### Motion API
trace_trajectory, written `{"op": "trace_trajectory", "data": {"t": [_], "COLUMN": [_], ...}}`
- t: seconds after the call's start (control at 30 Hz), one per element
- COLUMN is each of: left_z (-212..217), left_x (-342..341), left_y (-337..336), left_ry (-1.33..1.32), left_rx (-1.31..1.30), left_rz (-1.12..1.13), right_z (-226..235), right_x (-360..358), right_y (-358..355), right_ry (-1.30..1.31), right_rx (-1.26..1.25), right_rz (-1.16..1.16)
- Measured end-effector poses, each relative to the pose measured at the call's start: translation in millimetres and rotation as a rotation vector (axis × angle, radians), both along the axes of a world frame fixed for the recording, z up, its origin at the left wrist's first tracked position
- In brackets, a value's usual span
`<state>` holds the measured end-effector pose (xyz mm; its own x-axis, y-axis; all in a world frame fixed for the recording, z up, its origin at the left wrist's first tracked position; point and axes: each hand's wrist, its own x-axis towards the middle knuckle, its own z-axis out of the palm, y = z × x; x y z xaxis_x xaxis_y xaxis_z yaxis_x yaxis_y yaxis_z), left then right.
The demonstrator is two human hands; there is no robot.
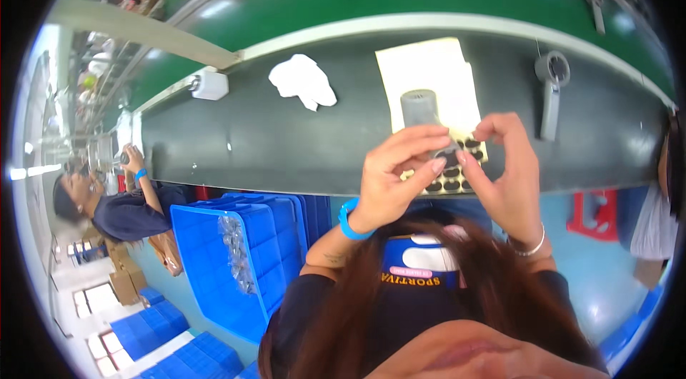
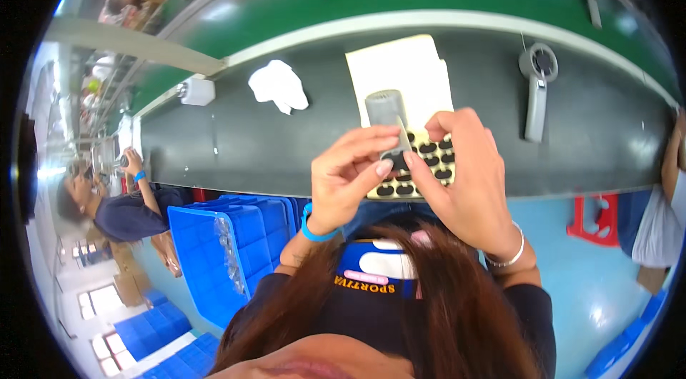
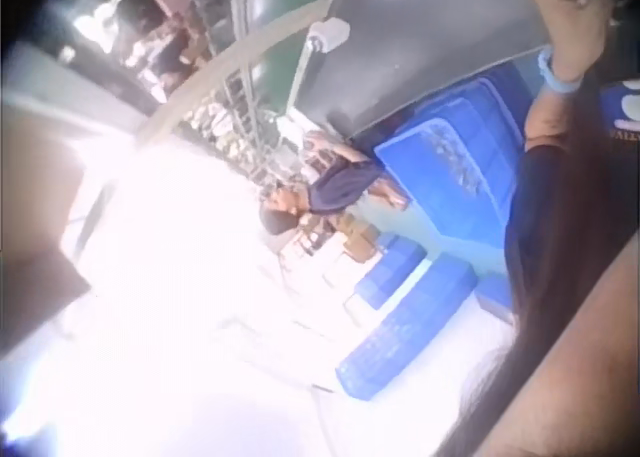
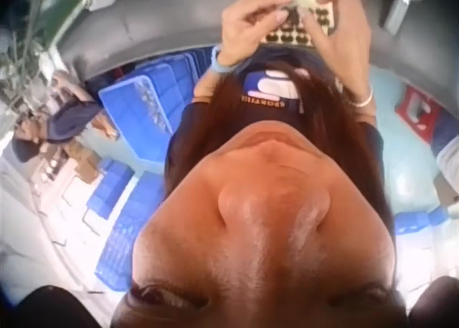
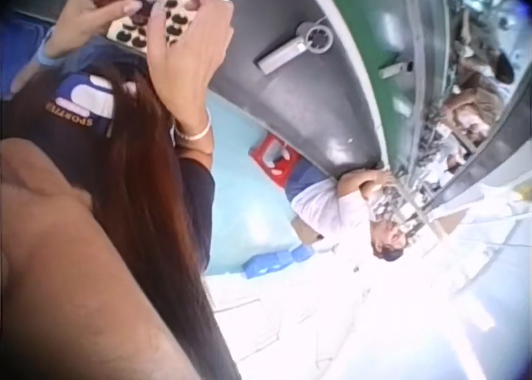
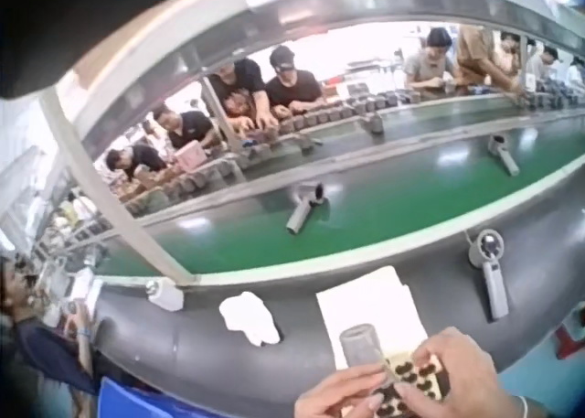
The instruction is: The person takes handheld fan bodies from a conveyor belt, peels adhesive pads from a sheet by hand, attaches the pads to the base of the fan bodies, and places the fans back onto the conveyor belt.
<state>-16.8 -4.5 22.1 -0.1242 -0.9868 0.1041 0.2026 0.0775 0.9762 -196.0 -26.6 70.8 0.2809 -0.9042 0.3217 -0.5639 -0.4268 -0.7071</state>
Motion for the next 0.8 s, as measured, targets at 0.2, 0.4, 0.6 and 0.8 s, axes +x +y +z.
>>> {"op": "trace_trajectory", "data": {"t": [0.2, 0.4, 0.6, 0.8], "left_z": [-2, 7, 2, -30], "left_x": [17, 35, 33, 7], "left_y": [3, -31, -138, -281], "left_ry": [0.146, 0.108, -0.099, -0.496], "left_rx": [0.013, -0.070, -0.297, -0.496], "left_rz": [-0.042, -0.137, -0.203, -0.038], "right_z": [-28, -41, -62, -71], "right_x": [15, 11, -9, -25], "right_y": [-11, -26, -45, -58], "right_ry": [-0.294, -0.346, -0.390, -0.435], "right_rx": [0.342, 0.273, 0.313, 0.247], "right_rz": [0.210, 0.228, 0.160, 0.015]}}
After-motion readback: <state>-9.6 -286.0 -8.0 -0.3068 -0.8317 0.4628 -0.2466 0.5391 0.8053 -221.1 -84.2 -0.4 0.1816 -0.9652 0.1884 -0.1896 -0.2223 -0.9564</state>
